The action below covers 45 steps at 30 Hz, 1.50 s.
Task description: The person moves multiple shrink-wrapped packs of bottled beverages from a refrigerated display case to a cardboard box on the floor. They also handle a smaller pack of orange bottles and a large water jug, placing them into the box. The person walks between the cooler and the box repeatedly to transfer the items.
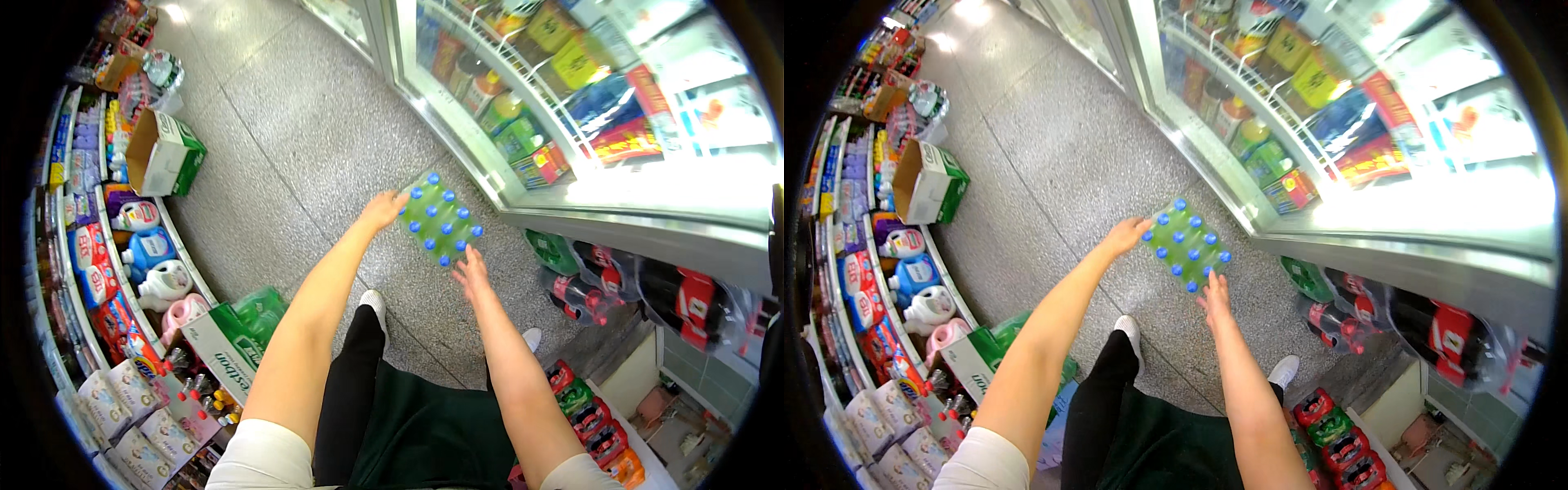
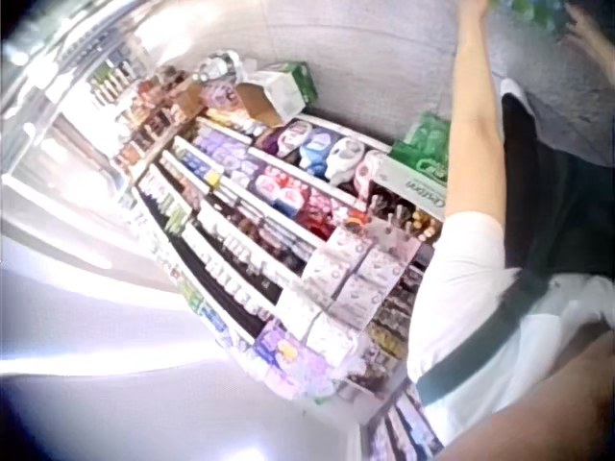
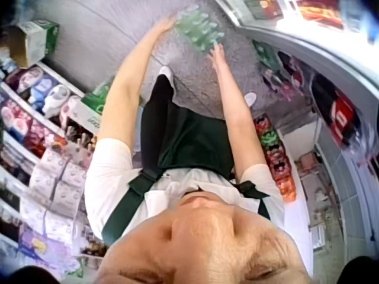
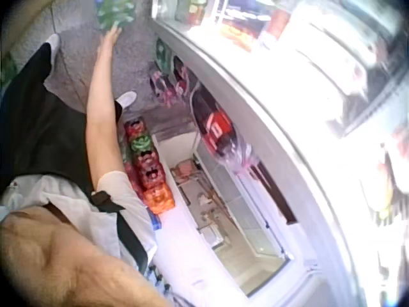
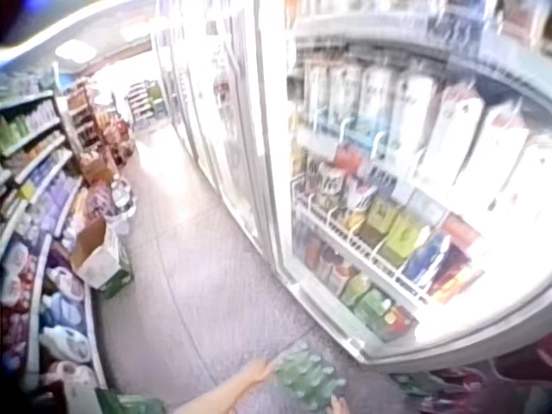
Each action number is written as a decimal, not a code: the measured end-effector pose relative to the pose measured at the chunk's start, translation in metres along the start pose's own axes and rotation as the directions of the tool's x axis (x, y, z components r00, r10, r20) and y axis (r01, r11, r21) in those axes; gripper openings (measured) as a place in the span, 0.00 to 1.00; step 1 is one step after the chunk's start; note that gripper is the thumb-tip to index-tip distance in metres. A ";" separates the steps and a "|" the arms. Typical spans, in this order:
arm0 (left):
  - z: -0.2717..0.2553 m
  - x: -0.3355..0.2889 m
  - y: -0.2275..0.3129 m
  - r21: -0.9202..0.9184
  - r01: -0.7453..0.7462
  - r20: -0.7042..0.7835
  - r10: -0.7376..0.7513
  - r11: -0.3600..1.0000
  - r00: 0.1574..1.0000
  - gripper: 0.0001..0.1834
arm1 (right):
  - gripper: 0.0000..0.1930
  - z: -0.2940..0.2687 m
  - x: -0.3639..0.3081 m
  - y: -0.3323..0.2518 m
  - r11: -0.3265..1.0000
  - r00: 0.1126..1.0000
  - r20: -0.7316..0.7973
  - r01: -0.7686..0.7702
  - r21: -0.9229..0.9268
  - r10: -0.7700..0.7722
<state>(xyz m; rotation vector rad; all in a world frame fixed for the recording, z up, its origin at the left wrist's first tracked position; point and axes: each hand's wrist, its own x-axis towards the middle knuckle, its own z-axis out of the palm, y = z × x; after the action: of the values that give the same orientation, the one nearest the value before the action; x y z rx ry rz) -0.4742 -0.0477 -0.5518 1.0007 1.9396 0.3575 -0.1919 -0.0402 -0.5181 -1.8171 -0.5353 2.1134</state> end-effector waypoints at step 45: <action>0.179 -0.346 0.112 -0.121 0.504 0.341 -0.441 0.855 0.830 0.53 | 0.39 -0.284 -0.229 0.063 0.905 0.956 -0.178 -0.279 -0.322 0.232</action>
<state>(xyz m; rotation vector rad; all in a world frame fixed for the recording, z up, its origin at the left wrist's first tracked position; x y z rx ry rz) -0.1772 -0.2659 -0.3824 0.3803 1.7509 0.1046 0.1251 -0.1767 -0.3839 -2.3227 -0.7027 2.1413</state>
